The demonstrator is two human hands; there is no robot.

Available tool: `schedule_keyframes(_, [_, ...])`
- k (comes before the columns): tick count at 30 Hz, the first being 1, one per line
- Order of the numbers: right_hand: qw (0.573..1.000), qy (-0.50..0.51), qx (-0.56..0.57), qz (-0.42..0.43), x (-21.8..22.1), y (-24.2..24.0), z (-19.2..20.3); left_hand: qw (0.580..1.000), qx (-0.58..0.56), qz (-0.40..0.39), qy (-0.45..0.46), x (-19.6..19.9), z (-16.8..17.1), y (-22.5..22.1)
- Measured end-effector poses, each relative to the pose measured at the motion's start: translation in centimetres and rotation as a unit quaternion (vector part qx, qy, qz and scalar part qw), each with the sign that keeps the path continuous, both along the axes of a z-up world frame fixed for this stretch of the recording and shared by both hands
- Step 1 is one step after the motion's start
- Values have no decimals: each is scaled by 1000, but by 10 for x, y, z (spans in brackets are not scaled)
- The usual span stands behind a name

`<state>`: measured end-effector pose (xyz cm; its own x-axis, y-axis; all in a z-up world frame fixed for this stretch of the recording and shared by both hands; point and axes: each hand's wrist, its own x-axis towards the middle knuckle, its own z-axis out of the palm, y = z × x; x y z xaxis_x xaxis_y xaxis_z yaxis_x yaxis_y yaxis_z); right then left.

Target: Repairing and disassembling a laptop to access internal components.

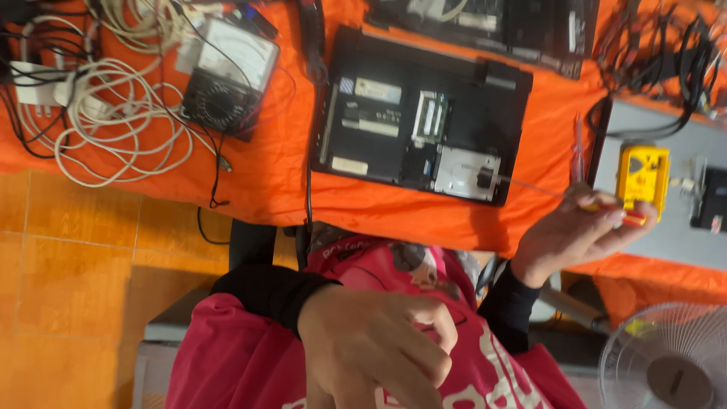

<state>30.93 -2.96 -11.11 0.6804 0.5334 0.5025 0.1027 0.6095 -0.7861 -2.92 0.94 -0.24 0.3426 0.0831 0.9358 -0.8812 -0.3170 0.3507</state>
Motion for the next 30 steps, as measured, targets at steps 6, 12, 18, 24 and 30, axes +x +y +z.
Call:
schedule_keyframes(6, [1000, -4, -25, -16, -18, 0, 11, 1000, -2, -19, 7, 4, -3, -6])
schedule_keyframes(12, [999, -13, -49, -9, -22, -4, 7, 999, 6, -31, 29, 4, -6, -11])
schedule_keyframes(18, [998, -13, -58, 16, -28, -6, 4, 1000, 10, -7, 21, 5, 3, -6])
schedule_keyframes(24, [998, -1, -55, 27, -35, -7, 0, 999, 24, -15, 37, -1, -1, -6])
schedule_keyframes(30, [998, -13, -62, 22, -40, -4, 3, 999, 31, -1, 43, -4, 4, -4])
